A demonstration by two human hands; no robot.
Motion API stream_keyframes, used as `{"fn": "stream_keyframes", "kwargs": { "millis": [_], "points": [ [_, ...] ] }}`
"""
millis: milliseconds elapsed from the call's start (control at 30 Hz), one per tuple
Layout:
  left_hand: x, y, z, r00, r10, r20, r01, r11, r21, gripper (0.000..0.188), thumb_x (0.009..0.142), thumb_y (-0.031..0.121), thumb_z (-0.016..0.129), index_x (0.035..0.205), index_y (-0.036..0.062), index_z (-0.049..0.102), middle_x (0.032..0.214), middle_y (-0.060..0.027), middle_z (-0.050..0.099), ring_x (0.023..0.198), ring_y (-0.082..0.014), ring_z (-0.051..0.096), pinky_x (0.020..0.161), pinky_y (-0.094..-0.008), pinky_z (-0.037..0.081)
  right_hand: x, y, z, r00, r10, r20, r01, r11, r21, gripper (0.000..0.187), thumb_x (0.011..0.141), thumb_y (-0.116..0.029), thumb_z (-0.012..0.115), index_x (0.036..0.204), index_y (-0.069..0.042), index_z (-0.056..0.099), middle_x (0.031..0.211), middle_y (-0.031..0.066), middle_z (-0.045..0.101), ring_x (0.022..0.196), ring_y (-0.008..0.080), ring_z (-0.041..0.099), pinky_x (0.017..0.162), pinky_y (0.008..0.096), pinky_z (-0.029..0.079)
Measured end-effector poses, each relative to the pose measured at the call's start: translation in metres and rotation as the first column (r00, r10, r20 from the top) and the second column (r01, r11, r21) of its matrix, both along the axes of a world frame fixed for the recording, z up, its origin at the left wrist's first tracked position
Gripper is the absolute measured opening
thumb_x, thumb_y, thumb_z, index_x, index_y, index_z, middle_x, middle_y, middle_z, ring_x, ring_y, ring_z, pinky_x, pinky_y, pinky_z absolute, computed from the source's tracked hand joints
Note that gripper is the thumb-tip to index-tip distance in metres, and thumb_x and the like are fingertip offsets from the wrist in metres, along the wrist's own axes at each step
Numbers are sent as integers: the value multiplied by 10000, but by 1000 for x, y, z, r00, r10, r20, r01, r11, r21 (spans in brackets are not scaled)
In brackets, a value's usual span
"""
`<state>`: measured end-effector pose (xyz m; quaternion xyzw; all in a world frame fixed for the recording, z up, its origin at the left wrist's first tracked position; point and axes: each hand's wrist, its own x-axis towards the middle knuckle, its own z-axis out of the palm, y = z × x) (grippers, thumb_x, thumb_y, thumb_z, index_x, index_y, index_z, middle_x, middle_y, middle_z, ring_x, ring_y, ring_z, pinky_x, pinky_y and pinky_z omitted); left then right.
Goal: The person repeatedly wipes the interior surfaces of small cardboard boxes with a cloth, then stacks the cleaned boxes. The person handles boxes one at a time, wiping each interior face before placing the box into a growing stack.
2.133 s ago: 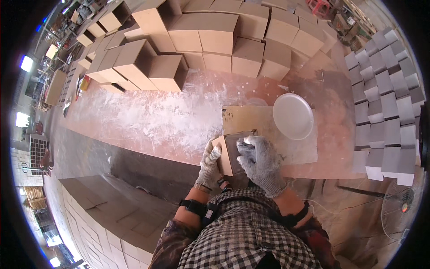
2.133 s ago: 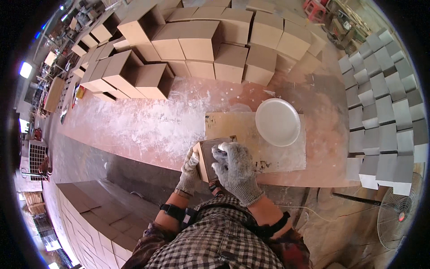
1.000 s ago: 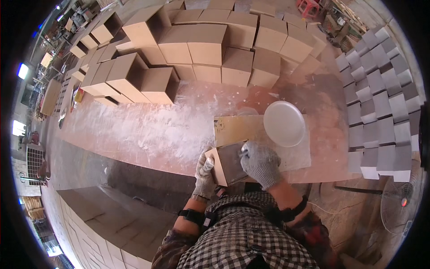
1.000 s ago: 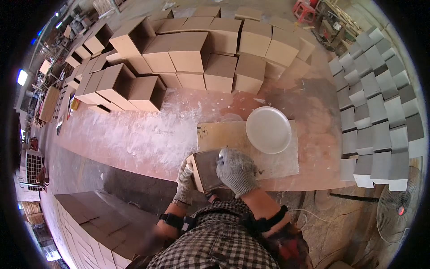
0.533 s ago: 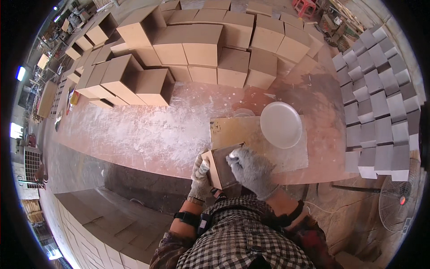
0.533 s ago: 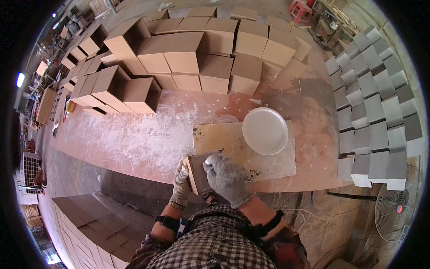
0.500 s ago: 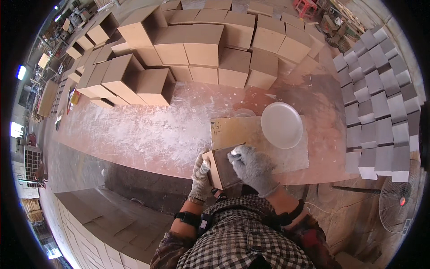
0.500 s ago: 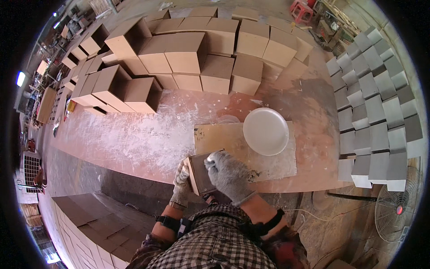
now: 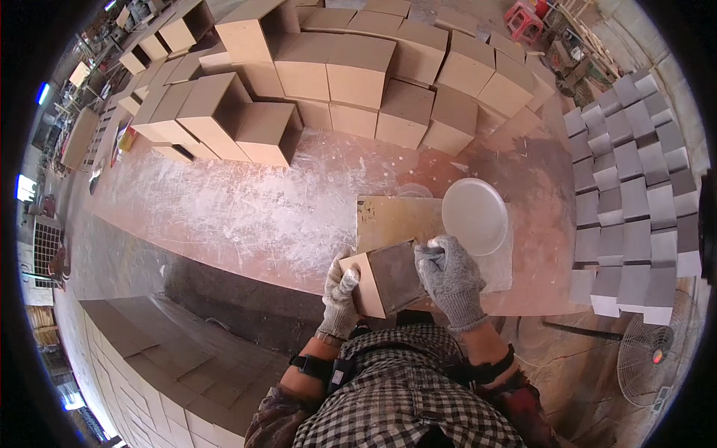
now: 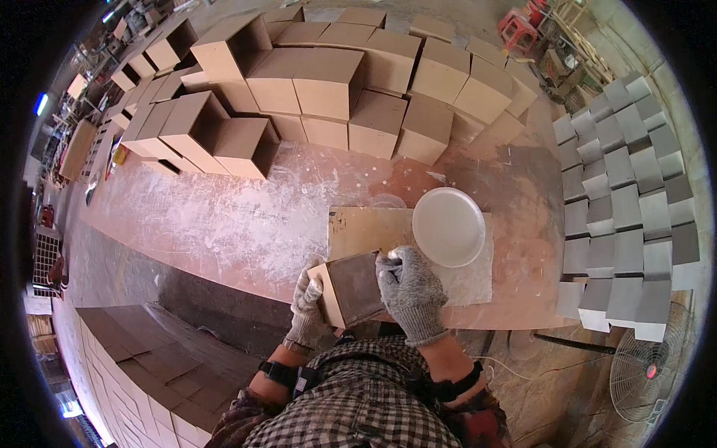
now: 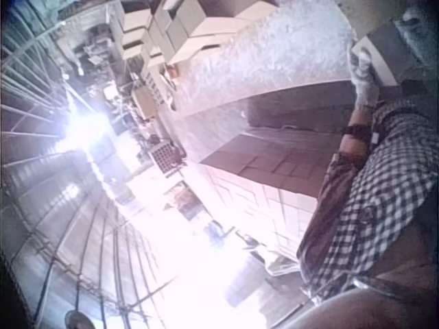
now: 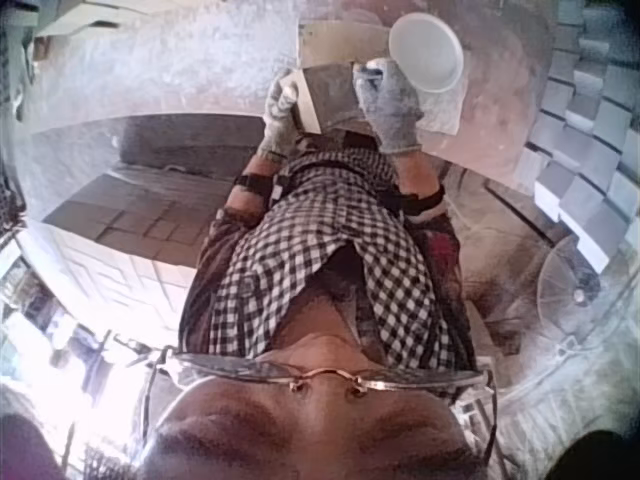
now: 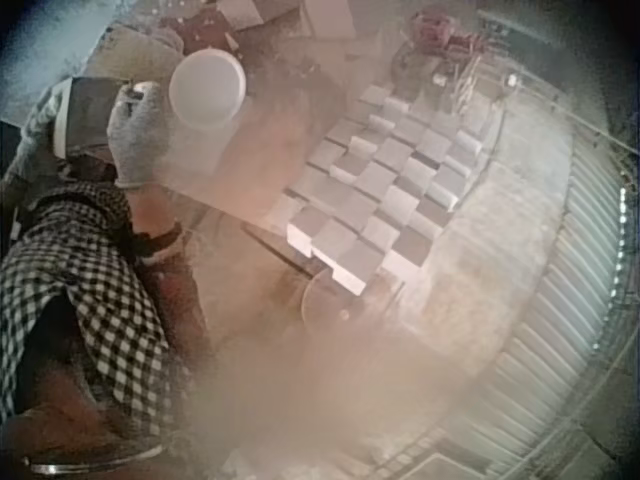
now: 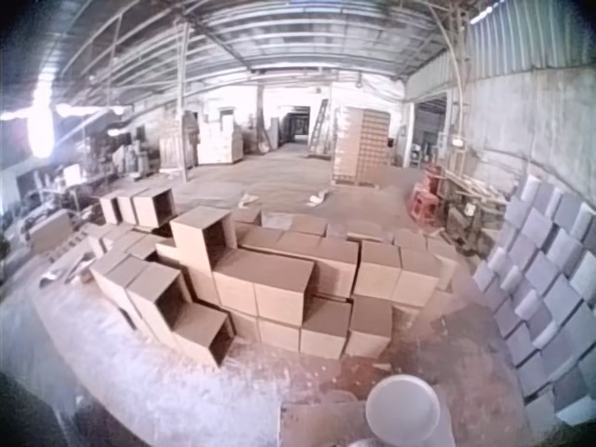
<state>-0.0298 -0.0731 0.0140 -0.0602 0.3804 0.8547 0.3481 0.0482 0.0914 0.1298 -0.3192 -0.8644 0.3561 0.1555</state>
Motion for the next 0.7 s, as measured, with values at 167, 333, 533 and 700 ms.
{"fn": "stream_keyframes", "kwargs": {
  "millis": [167, 333, 533, 700],
  "points": [
    [1, -6, 24, 997, 36, -68, -39, 999, -36, 627, 776, 255, 768, 1277, 53, 449, 1164, -80, 556, 1045, -183, 557, 896, -357, 496, 10, 12, -20, 973, 54, 225, -49, 998, -25, 247, 766, -188, 670, 973, -73, 603, 868, 122, 651, 818, 324, 629, 743, 402, 501],
    [9, 2, 38, 984, 48, -170, -73, 987, -144, 651, 751, 228, 777, 1277, 47, 438, 1147, -77, 548, 1033, -180, 544, 905, -347, 478, 5, 32, -22, 953, 57, 297, -51, 998, -28, 191, 764, -235, 658, 889, -93, 634, 836, 136, 653, 827, 317, 642, 728, 449, 509],
    [17, 14, 36, 965, 24, -260, -77, 977, -199, 645, 736, 223, 789, 1252, 51, 443, 1123, -82, 541, 1014, -186, 544, 895, -343, 478, -14, 64, -30, 652, 315, 690, -600, 770, 215, 206, 796, -236, 592, 893, -113, 725, 931, 113, 697, 887, 291, 657, 806, 423, 512],
    [14, 13, 30, 946, 3, -324, -76, 974, -212, 659, 740, 249, 792, 1255, 58, 427, 1131, -80, 525, 1010, -183, 530, 890, -327, 463, -34, 56, -16, 691, 241, 681, -552, 785, 282, 201, 782, -232, 594, 897, -122, 717, 918, 130, 694, 870, 313, 654, 810, 433, 506]
  ]
}}
